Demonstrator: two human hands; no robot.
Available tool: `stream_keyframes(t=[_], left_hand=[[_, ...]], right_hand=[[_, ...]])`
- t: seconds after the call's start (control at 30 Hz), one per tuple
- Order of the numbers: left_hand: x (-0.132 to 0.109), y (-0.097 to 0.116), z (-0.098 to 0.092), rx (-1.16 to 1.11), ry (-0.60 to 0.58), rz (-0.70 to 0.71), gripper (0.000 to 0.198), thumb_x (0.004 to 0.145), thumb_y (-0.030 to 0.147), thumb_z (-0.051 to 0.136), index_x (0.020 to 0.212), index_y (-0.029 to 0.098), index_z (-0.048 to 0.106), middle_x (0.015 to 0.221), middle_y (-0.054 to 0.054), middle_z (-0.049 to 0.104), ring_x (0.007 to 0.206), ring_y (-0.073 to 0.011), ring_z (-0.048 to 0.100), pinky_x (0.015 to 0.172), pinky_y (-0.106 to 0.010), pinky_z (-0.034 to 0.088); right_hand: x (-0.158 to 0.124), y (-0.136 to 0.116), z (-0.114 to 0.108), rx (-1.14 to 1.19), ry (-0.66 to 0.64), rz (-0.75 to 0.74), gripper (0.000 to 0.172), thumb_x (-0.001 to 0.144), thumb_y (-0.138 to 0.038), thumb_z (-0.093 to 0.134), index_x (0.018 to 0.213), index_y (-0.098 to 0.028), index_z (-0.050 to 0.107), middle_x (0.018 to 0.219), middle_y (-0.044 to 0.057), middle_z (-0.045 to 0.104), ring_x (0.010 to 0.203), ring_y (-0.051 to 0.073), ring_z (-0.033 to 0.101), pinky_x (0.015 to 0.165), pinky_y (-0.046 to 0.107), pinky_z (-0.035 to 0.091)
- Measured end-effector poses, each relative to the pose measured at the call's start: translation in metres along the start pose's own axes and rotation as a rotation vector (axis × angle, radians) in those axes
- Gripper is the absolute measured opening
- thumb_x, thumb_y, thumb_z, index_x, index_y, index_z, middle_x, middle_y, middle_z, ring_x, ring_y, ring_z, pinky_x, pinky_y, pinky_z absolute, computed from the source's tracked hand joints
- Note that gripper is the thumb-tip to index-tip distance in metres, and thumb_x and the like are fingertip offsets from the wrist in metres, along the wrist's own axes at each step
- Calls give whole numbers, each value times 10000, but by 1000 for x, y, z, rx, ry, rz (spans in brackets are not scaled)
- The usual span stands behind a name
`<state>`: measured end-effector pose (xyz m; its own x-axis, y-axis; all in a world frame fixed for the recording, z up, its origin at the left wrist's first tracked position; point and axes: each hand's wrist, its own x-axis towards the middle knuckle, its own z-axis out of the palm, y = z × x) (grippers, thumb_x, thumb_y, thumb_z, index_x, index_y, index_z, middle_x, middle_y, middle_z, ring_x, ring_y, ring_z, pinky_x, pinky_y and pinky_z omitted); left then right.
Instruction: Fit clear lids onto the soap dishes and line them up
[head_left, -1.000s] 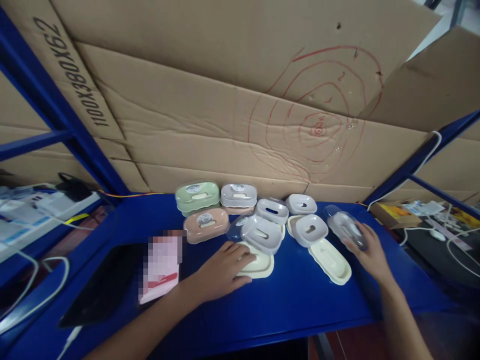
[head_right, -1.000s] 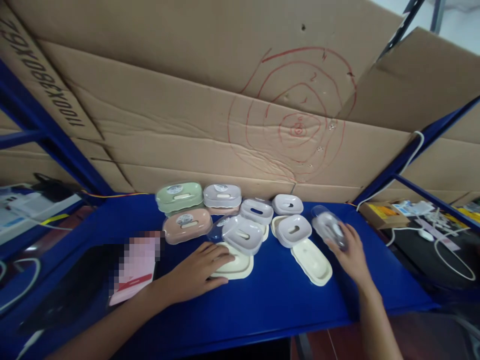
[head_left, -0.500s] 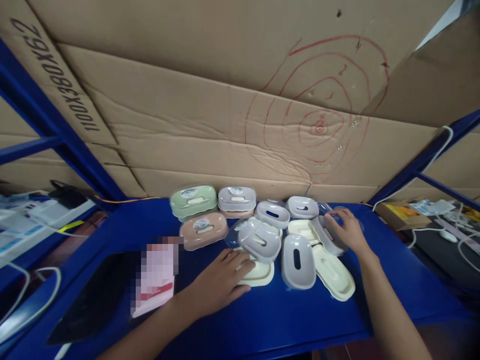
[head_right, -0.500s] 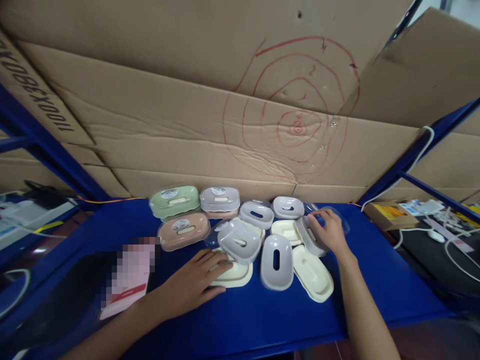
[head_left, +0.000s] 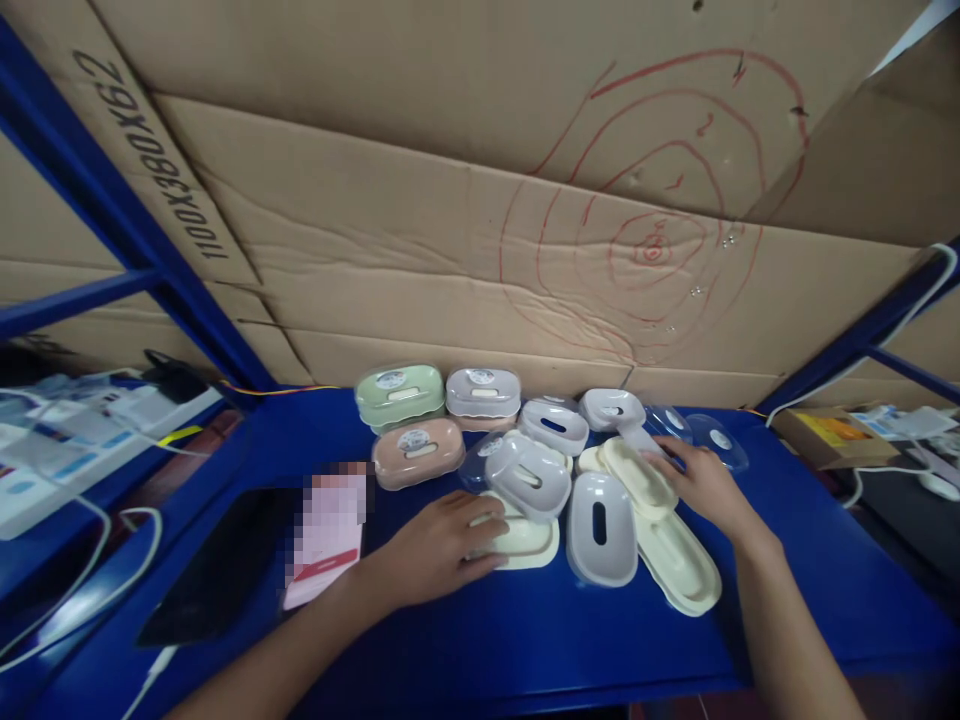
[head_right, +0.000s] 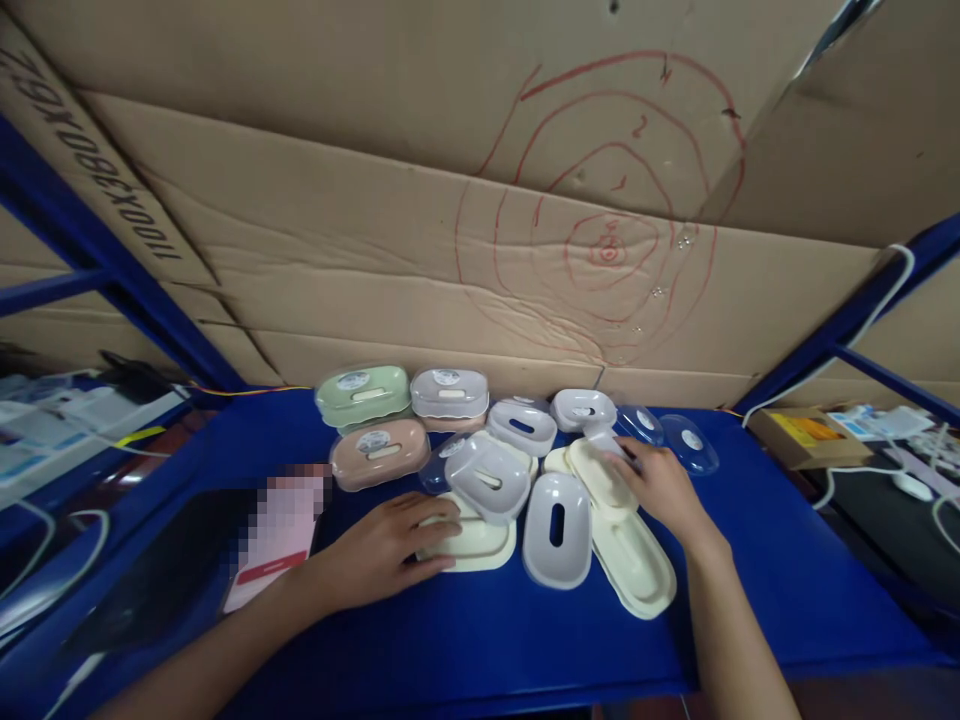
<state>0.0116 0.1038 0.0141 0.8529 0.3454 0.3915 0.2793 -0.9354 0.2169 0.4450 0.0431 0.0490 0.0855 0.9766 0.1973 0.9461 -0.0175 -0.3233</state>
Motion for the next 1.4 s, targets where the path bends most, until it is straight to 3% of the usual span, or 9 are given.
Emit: stream_keyframes(t=[0.17,0.47,0.6,0.73,0.87,1.0,1.1,1.23,1.4], left_hand=[[2,-24,-20,297,307,-356,240,1033,235,595,1254,235,688,1316,-114,710,1240,-306,655,1106,-483,466],[-12,-67,-21,156,201,-712,419,896,313,792,1302,289,688,1425,-102,681,1340,-353,614,1053,-535,502],[-9,-70,-16,52,253,-680,364,939,362,754,1281,253,690,1328,-86,710,1220,-268,684,1017,-431,552],[-7,-64,-10,115,292,-645,323,978,329,718,1281,223,684,1352,-117,661,1250,-279,651,1056,-459,527],[-5,-42,-12,340,230,-583,129,1032,272,641,1076,221,750,1155,-110,719,1105,-305,679,974,-489,521],[-10,-21,-14,437,102,-562,261,1081,220,516,947,180,737,869,-96,753,871,-272,725,847,-422,557],[-15,-14,-11,434,89,-601,264,1089,321,523,1094,172,741,979,-138,791,961,-322,750,890,-476,583],[-19,-15,-2,415,34,-619,312,1033,288,607,1310,163,681,1260,-177,759,1156,-373,718,966,-540,585],[-23,-20,7,417,19,-625,387,984,107,534,1341,202,649,1319,-143,733,1203,-341,708,1002,-514,563]], right_hand=[[12,-36,1,-59,64,-280,426,1053,-536,534,1335,-280,726,1399,104,721,1315,326,668,1123,540,511],[128,-151,44,98,-99,-488,715,986,-502,692,1621,-278,453,1744,157,326,1601,357,345,1246,641,341],[157,-161,67,150,-118,-503,634,976,-451,714,1550,-236,554,1635,132,517,1511,269,499,1228,457,426],[153,-150,55,123,-57,-437,414,1055,-469,573,1389,-252,687,1353,80,746,1225,234,715,1061,371,549],[139,-154,38,36,85,-294,397,1102,-391,424,1251,-203,740,1215,140,780,1179,328,718,1028,477,527],[125,-177,46,24,6,-494,361,1116,-367,422,1224,-238,742,1233,84,784,1178,267,715,1057,416,499],[116,-192,65,6,-130,-681,348,1113,-311,447,1328,-235,711,1384,76,734,1265,246,684,1076,401,492],[112,-197,83,-118,-90,-628,445,1078,-312,544,1502,-187,599,1555,131,605,1379,319,590,1097,488,463],[115,-195,75,-153,-103,-599,384,1082,-348,544,1416,-215,678,1432,120,701,1293,319,612,1030,465,467]])
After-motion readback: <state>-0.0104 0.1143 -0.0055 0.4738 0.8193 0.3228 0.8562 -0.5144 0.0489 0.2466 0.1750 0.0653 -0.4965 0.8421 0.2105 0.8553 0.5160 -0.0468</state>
